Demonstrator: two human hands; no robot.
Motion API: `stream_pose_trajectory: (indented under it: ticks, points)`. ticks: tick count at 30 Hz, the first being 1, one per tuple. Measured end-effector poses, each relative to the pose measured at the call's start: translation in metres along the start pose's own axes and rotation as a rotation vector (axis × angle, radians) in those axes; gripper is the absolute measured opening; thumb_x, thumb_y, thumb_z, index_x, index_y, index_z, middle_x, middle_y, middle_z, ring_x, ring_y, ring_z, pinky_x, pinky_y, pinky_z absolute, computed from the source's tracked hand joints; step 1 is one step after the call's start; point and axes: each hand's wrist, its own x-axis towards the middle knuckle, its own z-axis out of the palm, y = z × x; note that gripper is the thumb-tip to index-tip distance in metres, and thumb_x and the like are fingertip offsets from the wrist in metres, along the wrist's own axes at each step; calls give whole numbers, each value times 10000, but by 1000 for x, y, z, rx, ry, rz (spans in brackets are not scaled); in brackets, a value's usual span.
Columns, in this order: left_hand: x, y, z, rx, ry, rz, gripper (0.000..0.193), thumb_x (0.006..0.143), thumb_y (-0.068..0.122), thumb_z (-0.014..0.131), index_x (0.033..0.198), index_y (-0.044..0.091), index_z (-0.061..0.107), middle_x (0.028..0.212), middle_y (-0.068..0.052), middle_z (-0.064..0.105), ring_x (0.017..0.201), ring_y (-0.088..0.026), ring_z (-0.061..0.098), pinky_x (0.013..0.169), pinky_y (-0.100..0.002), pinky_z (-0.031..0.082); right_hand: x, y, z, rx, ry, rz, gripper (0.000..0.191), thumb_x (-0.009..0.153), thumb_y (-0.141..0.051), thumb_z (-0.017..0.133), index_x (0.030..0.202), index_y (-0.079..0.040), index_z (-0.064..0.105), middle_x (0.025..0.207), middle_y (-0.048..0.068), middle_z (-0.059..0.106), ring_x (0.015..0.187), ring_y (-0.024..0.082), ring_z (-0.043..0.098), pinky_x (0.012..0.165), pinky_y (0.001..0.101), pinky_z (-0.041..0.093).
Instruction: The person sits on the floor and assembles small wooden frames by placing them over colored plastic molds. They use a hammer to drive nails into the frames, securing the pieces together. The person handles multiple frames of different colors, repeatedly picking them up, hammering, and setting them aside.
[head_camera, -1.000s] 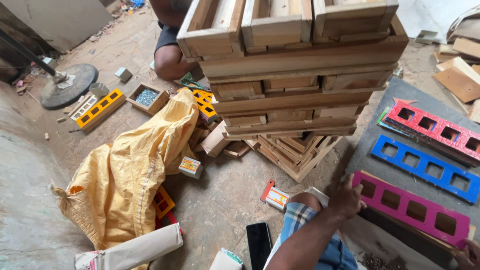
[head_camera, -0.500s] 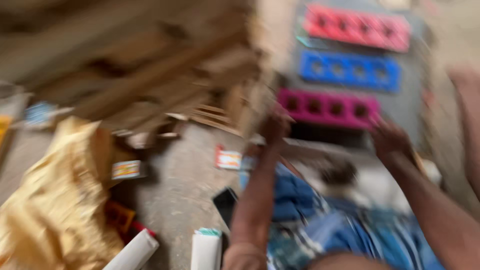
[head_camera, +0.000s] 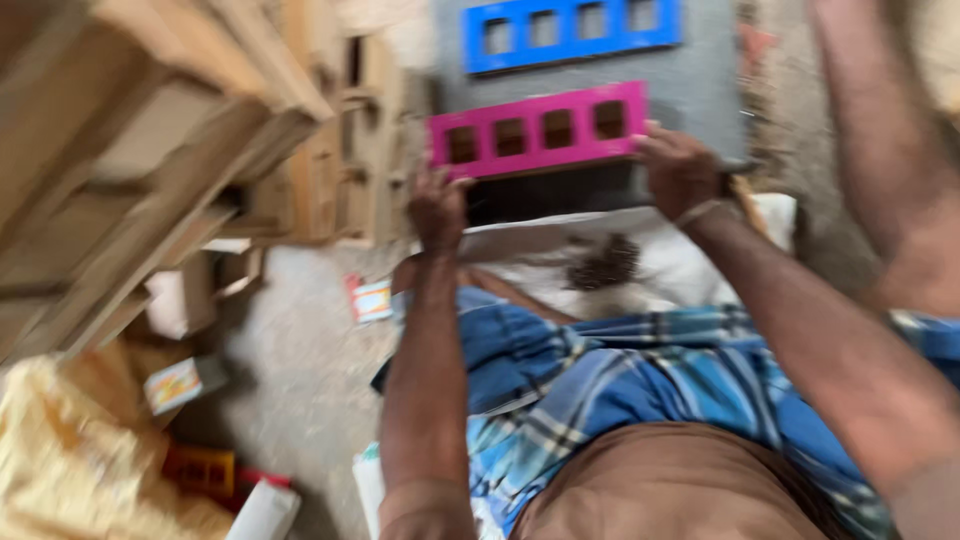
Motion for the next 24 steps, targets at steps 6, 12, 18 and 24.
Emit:
stream_pose_trajectory:
  ticks: [6, 12, 18, 24]
  points:
    - [-4, 10, 2, -30, 33, 28, 285, 838, 154, 849, 1049, 2, 733, 1390, -225, 632, 1228, -374, 648, 1011, -428, 558, 0, 3, -8, -14, 98, 5, 169, 907, -101, 771, 1069, -79, 727, 1159, 146, 742, 942, 304, 723, 778, 411, 591]
    - [-3, 23, -5, -16, -19, -103, 368, 810, 153, 859, 1107, -1, 706, 1467, -208, 599, 1366, -374, 562, 1135, -434, 472, 0, -4, -12, -29, 56, 36, 195, 909, -110, 772, 1095, -89, 719, 1190, 119, 739, 967, 302, 712, 764, 414, 590]
    - [-58, 93, 33, 124, 70, 144, 564, 837, 112, 758, 1341, -41, 557, 1426, -281, 543, 1394, -445, 487, 1209, -495, 386, -5, 0, -3, -30, 66, 68, 159, 970, -85, 737, 1124, -73, 696, 1263, 154, 704, 1072, 327, 692, 864, 417, 595]
    - [-135, 145, 79, -49, -591, 349, 293, 813, 26, 632, 1096, 53, 705, 1039, -185, 699, 933, -353, 680, 795, -481, 564, -6, -2, 0, 29, 43, 88, 199, 935, -55, 746, 1129, -50, 703, 1262, 161, 694, 1083, 366, 658, 891, 456, 567]
